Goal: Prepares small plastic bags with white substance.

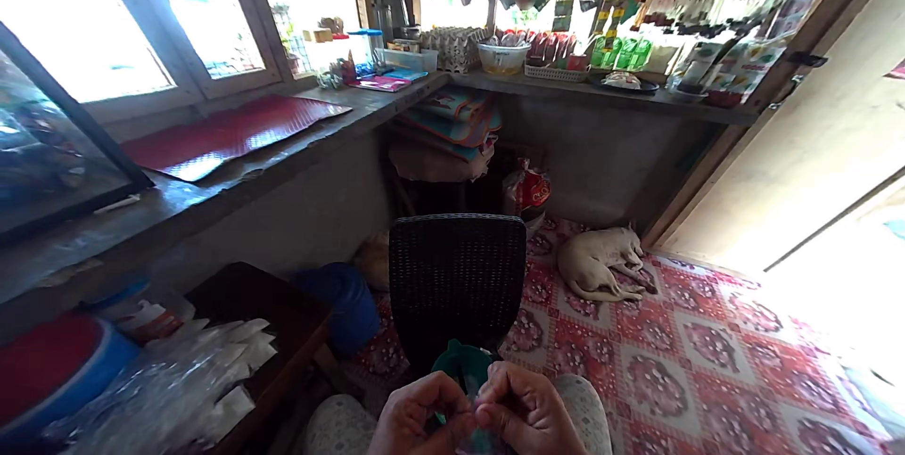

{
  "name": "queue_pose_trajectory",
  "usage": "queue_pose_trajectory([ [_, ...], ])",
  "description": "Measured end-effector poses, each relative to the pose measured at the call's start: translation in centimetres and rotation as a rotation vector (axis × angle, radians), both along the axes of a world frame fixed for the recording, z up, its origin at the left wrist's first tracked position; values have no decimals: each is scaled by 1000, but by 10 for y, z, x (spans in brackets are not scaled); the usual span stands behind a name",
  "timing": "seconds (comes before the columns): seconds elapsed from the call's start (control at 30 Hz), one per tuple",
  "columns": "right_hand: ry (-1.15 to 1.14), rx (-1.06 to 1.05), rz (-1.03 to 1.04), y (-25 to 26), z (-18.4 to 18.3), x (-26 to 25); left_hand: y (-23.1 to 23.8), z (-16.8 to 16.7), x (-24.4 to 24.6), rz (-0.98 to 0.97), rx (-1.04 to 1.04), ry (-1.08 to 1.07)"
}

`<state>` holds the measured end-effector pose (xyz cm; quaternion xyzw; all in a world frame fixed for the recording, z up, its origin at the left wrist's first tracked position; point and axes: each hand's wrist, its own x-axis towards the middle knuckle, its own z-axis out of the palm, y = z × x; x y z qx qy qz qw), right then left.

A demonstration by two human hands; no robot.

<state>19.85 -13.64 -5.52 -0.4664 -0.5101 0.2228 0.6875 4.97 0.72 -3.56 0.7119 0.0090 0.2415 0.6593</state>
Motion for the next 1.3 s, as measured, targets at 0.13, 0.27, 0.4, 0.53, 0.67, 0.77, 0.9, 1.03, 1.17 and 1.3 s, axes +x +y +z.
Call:
queue_pose_trajectory([
  [0.13,14,18,17,1,-2,-2,-1,1,-1,-21,-60,-7],
  [0.27,0,55,33,3,-7,-3,-4,3,0,-57,-57,17],
  [0.4,-3,72,-5,7,-11,-6,-9,-2,3,-75,-14,12],
  [0.53,150,-35,68,3,-6,-5,-7,-2,3,6,-9,-18],
  [0.67,246,-48,104,-3,-1,-4,-6,0,2,78,-21,-26],
  [0.77,271,-52,56,-6,-1,-3,-7,1,1,85,-22,-13],
  [0.9,218,-93,0,-6,2,0,-6,1,1,98,-7,-7],
  [1.03,140,-118,-49,-5,3,-2,-7,1,2,103,-26,-23],
  [1.17,92,-55,-31,-3,0,-3,-5,4,2,46,-34,-7],
  [1.3,111,-44,-22,-2,-2,-4,-3,3,1,12,-43,-10],
])
